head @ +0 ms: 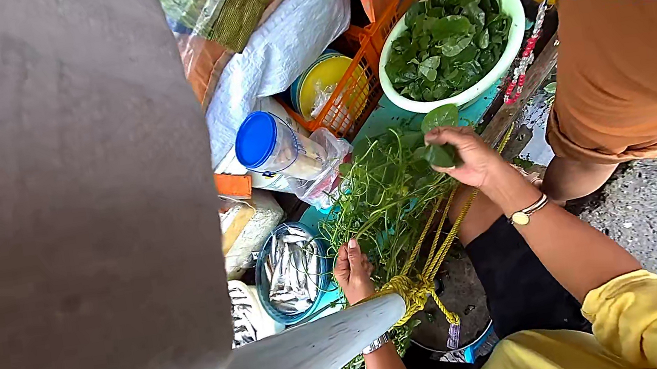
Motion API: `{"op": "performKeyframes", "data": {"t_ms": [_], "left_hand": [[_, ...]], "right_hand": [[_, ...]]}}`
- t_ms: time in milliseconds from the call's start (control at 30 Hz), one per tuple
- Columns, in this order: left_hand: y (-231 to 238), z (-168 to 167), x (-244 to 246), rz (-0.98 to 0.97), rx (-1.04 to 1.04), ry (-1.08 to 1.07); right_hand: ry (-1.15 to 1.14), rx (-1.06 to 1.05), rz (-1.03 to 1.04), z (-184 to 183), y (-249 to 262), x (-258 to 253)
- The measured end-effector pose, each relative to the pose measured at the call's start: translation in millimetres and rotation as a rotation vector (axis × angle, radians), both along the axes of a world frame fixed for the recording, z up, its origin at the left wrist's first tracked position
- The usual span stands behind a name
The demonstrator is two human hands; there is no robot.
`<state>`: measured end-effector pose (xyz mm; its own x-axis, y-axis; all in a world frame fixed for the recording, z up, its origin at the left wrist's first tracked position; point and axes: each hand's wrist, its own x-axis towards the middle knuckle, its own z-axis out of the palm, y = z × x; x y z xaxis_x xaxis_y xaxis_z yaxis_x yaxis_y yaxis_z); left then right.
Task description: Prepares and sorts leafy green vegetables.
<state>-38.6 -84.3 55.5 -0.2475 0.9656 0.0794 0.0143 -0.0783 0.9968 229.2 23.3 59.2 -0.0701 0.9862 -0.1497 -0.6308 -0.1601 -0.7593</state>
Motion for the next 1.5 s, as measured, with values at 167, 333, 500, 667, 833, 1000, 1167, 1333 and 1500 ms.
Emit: {"op": "performKeyframes", "data": {"t_ms": [167,333,500,667,833,1000,1167,1333,1500], "left_hand": [[1.8,-1.8,-0.3,0.061,-0.021,-0.027],[-3.5,-1.8,0.1,0.017,0.001,-0.024],[-11.5,0.9,-1.6,0.068,0.017,-0.035],[-15.7,-4.1,-9.7,0.039,0.034,-0.017],[-11.5,-4.6,-4.5,0.017,-0.004,-0.009],[-6.1,-5.0,-3.9,-0.032,-0.027,0.234],[-3.6,-6.3,-5.2,-0.072,0.088,0.367],[-2.4,2.9,-4.6,-0.104,0.113,0.425],[12.6,22.0,-1.8,-0.064,0.185,0.607]], "right_hand": [[0.198,-0.107,-0.022,10.1,12.5,31.3],[-0.139,0.003,-0.315,58.9,49.9,39.8],[-0.927,0.447,-0.714,72.3,121.9,56.9],[-1.565,0.190,-0.233,46.2,172.3,82.6],[-1.311,0.499,-0.057,42.7,101.3,48.4],[-1.325,0.545,0.511,4.6,56.5,10.9],[-1.466,0.530,0.472,-15.9,56.9,-3.9],[-1.413,0.642,0.344,10.2,58.8,0.8],[-1.205,0.722,0.353,54.4,44.9,0.8]]}}
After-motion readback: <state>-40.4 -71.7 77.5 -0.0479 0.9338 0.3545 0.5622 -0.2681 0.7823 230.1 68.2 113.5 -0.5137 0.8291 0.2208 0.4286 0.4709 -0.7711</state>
